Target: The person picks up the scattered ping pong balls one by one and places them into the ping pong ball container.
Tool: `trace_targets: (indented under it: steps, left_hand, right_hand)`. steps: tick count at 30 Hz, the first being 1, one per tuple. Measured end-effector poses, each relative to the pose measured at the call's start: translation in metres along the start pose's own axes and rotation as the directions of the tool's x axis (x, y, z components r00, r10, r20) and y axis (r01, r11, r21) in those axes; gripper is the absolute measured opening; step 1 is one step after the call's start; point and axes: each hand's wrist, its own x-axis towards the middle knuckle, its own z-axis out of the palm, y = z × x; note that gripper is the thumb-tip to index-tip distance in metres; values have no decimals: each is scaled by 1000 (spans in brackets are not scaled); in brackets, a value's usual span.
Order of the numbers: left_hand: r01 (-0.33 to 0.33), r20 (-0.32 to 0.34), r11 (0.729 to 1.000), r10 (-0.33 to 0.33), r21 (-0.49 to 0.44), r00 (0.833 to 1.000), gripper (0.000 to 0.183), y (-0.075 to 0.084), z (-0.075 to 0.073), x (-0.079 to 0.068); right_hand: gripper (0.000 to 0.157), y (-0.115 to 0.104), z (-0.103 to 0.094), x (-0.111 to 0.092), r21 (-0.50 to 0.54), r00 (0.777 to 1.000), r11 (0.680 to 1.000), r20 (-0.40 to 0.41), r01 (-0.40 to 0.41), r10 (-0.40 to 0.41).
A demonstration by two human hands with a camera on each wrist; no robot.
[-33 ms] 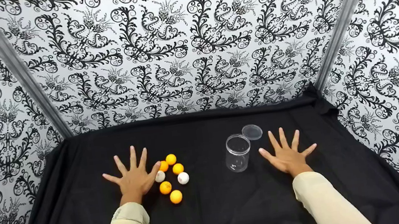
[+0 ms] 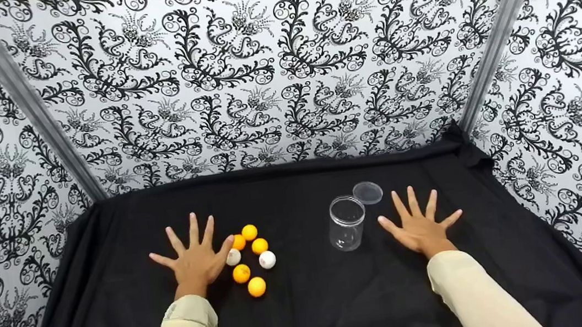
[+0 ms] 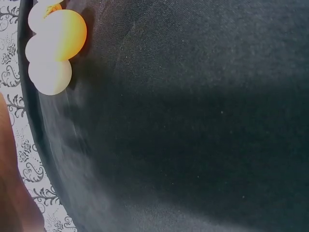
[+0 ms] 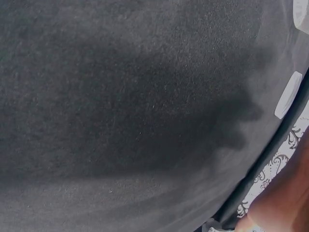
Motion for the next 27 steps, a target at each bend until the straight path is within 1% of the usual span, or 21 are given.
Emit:
trace_targets:
  steps: [6,9,11,13,15,16,18,19,20,21,22,24,26,27]
  left_hand:
    - [-8,12,1000,8,-4,1000,86,4,9,1]
    - [-38,-14,999,39,10,999,83,15,15,3]
    - [-74,-53,997,75,8,996,80,28,18,4]
    - [-125,-104,992,125,6,987,78,46,23,5]
    - [-206,-166,978,199,-22,966,77,68,27,5]
    - [-254,-197,966,240,-49,951,77,80,30,5]
    - [-342,-223,930,307,-138,925,78,107,34,3]
    - [-385,-231,902,339,-195,912,78,120,37,3]
    - [-423,-236,868,368,-261,900,77,134,39,2]
    - [-445,-226,832,387,-332,894,77,147,41,2]
    - [-454,-212,799,401,-394,891,77,160,44,2]
    - [-455,-183,739,423,-496,887,78,182,50,2]
    - [-451,-165,681,444,-576,881,77,199,56,4]
    - [-440,-151,661,447,-608,881,75,206,59,4]
  right_hand:
    - [97,7,4,0,3,1000,1000,20,-9,9]
    - [97,9,6,0,13,1000,1000,28,-12,12]
    - [98,9,7,2,25,1000,1000,16,-4,3]
    - [99,8,8,4,37,1000,999,-16,24,-23]
    - [99,3,9,5,53,995,996,-69,71,-67]
    - [99,0,9,6,67,990,992,-105,106,-99]
    - [96,-8,10,7,114,972,977,-169,182,-162]
    - [94,-14,10,8,139,961,965,-196,222,-193]
    - [92,-19,10,8,166,950,950,-217,264,-226]
    - [91,-25,10,8,192,938,934,-233,302,-255]
    - [91,-31,10,9,220,928,917,-244,334,-280]
    - [92,-42,12,9,257,915,889,-247,378,-318]
    - [91,-52,15,10,285,903,865,-254,413,-347]
    - [91,-56,16,10,295,898,856,-257,424,-357]
